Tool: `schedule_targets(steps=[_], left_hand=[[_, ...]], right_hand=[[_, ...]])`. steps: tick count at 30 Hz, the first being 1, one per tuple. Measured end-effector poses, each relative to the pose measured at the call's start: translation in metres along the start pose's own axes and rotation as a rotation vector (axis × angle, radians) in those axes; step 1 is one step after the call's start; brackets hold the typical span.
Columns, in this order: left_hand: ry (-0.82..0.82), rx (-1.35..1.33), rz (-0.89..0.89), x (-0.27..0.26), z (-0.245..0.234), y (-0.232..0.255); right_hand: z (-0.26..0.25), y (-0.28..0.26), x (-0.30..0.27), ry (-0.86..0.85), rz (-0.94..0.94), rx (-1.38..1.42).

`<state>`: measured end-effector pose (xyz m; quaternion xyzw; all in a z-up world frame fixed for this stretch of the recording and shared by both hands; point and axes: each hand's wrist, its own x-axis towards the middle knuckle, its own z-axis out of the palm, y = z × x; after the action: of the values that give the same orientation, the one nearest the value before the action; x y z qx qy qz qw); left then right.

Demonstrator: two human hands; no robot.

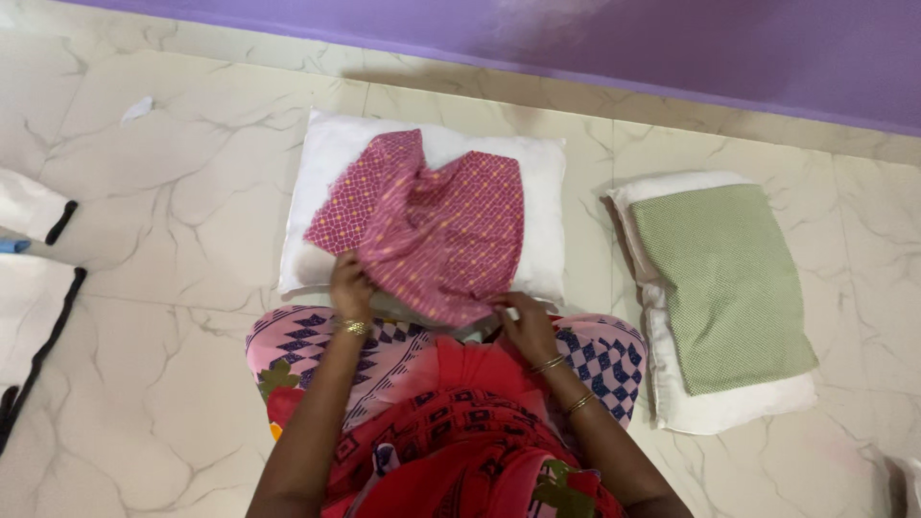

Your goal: The person sits on the floor and puts a pink patterned pillowcase onto a white pillow, smoothing and adjusting it. Then the person puts a green patterned pillowcase onto another white pillow, smoothing and adjusting it.

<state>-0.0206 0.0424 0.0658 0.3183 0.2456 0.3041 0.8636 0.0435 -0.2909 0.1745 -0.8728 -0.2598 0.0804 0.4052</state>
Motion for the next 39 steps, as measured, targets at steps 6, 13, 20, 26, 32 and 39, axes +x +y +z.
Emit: schedule_targets(steps=[6,13,20,26,32,39], left_hand=[[0.147,0.692,0.038,-0.032,0.004,0.063],[-0.198,1.655,0.361,-0.054,0.109,0.035],[-0.071,1.450,0.144,0.034,0.030,-0.005],[0.329,0.064,-0.037,0.051,-0.031,0.069],[0.348,0.264,-0.215,0.024,-0.037,0.095],[0.112,0.702,-0.075,0.056,-0.040,0.021]], right_hand=[[0.011,0.040,0.029,0.182,0.180,0.225],[0.048,0.079,0.047,0.029,0.382,0.442],[0.070,0.097,-0.007,-0.036,0.487,0.973],[0.063,0.094,-0.002,-0.006,0.341,0.856],[0.056,0.075,-0.004,-0.126,0.311,0.691],[0.064,0.079,-0.024,-0.185,0.422,0.767]])
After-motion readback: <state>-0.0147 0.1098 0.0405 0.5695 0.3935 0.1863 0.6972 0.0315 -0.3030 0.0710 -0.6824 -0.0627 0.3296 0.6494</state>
